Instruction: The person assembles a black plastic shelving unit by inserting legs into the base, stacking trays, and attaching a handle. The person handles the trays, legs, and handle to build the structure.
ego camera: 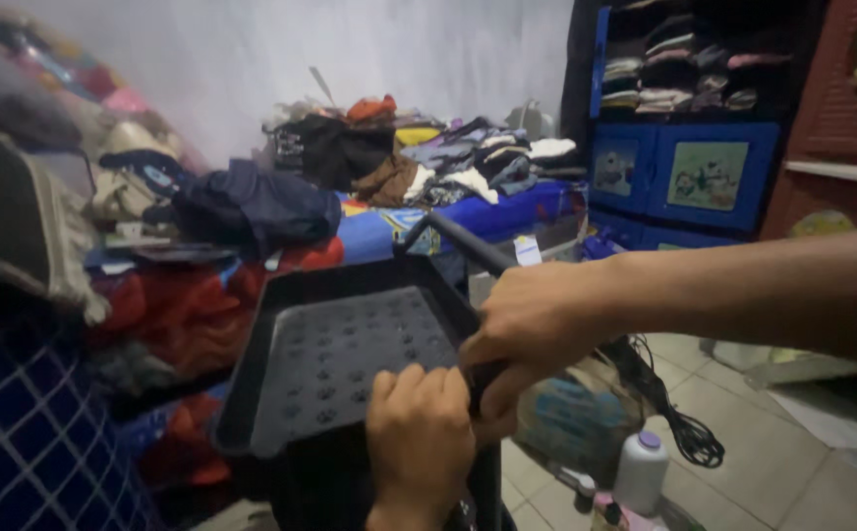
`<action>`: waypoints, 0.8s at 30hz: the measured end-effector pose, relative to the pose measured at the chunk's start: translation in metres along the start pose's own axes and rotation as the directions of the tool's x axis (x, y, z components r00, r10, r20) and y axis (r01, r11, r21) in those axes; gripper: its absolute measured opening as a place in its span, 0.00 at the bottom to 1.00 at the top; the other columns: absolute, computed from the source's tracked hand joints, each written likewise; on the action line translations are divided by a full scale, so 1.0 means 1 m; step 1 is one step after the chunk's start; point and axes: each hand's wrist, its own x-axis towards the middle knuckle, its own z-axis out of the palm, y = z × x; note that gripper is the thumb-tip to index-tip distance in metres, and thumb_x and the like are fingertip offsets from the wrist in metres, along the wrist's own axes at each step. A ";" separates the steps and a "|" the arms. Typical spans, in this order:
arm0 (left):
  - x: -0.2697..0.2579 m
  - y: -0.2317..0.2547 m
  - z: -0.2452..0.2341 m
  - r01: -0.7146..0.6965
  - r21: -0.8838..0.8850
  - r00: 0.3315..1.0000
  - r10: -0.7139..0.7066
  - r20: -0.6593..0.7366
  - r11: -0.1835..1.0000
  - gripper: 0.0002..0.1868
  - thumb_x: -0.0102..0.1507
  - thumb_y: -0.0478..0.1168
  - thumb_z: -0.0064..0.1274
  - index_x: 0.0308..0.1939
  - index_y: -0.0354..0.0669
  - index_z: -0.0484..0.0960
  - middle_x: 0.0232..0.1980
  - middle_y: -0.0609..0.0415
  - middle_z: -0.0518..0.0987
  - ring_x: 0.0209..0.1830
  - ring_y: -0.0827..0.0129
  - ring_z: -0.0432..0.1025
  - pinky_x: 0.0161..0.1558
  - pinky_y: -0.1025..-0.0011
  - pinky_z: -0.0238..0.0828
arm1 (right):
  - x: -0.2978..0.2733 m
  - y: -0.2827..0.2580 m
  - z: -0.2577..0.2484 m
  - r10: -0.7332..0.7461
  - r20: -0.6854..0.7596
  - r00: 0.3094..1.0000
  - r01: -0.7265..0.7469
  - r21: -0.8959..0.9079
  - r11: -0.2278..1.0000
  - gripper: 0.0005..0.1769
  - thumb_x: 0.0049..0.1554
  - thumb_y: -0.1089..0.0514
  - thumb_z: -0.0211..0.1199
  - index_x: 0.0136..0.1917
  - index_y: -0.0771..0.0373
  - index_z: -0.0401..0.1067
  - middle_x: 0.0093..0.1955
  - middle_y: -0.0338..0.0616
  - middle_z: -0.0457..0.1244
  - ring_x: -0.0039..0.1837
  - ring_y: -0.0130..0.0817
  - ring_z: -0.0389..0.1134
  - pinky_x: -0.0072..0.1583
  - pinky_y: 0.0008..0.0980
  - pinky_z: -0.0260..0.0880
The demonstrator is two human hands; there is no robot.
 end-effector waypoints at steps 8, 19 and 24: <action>-0.002 0.005 -0.007 -0.017 0.032 1.000 0.017 0.018 0.999 0.08 0.55 0.42 0.54 0.23 0.48 0.75 0.25 0.56 0.75 0.31 0.61 0.71 0.42 0.61 0.64 | 0.001 -0.011 -0.004 0.097 0.090 0.991 -0.096 -0.023 0.995 0.28 0.55 0.30 0.60 0.43 0.56 0.79 0.32 0.48 0.69 0.36 0.47 0.72 0.39 0.45 0.70; 0.000 0.000 -0.022 0.040 -0.075 0.999 -0.038 0.024 0.996 0.28 0.49 0.66 0.64 0.22 0.45 0.77 0.21 0.54 0.75 0.27 0.61 0.72 0.40 0.60 0.64 | 0.006 -0.033 -0.066 0.370 0.202 0.907 -0.398 0.121 0.909 0.24 0.52 0.35 0.70 0.55 0.48 0.78 0.39 0.38 0.74 0.41 0.36 0.77 0.45 0.38 0.78; -0.001 0.006 -0.026 0.022 -0.101 1.000 -0.022 0.001 0.995 0.29 0.51 0.65 0.64 0.21 0.45 0.75 0.22 0.54 0.74 0.27 0.61 0.72 0.40 0.60 0.64 | -0.011 -0.014 -0.022 0.423 0.212 0.881 -0.445 0.068 0.893 0.22 0.51 0.35 0.69 0.56 0.43 0.78 0.37 0.38 0.73 0.42 0.38 0.76 0.48 0.40 0.73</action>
